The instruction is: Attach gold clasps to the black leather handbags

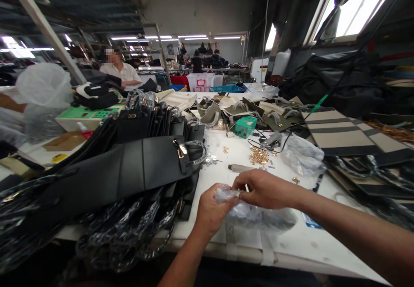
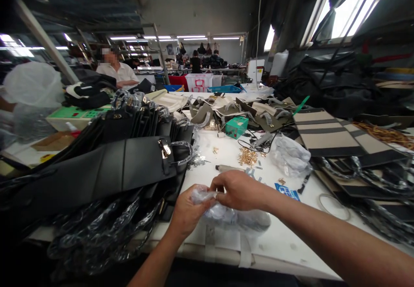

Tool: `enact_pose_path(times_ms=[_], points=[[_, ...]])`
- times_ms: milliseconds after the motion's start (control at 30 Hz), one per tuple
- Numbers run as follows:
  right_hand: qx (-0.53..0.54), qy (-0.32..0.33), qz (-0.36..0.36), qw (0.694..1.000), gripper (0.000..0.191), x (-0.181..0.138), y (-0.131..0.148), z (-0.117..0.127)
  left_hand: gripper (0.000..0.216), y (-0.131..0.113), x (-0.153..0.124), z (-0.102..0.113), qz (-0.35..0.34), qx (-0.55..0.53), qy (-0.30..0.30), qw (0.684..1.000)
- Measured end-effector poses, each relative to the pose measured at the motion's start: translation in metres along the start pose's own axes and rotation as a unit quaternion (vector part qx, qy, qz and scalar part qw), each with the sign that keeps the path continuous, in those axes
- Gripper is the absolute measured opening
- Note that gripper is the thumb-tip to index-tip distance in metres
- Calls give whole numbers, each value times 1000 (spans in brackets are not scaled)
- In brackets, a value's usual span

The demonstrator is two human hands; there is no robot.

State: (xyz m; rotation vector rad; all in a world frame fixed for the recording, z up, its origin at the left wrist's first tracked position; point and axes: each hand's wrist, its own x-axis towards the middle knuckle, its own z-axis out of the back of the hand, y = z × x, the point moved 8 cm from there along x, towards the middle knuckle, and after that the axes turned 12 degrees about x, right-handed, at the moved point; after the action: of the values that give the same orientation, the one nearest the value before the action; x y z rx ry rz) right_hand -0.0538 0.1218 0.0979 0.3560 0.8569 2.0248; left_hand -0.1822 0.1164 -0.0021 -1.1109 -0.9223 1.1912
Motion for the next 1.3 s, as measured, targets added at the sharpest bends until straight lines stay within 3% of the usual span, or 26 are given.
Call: enact_pose_path(times_ms=[167,333,400,500,667,867,967,1033,1167,1300], points=[[83,-2,-26,996,20,13,4,4,33,-3,-3,5,-7,42,-22,999],[56,-50,-33,997,16,17,-4,-7,82,-6,-3,10,-2,70,-50,996],[72,-49,-24,996,15,16,-6,-12,88,-7,-2,8,3,68,-44,997],[117,-58,-20,991,18,13,-2,-8,76,-6,-1,7,-8,61,-38,997],[241,-114,-29,963,24,11,21,29,21,-1,3,10,-27,104,-38,993],[194,-124,1,973,35,3,12,43,25,-8,0,9,-28,38,-31,998],[202,-37,11,979,40,-14,-2,21,20,-12,-6,1,-39,-16,-6,999],[200,-18,18,979,32,-26,-9,11,14,-12,-7,1,-31,10,-10,999],[180,-55,8,982,21,-34,-22,4,20,-30,-9,12,-43,177,-64,981],[208,-130,32,969,27,-32,-28,7,51,-58,-9,2,-69,208,-12,976]])
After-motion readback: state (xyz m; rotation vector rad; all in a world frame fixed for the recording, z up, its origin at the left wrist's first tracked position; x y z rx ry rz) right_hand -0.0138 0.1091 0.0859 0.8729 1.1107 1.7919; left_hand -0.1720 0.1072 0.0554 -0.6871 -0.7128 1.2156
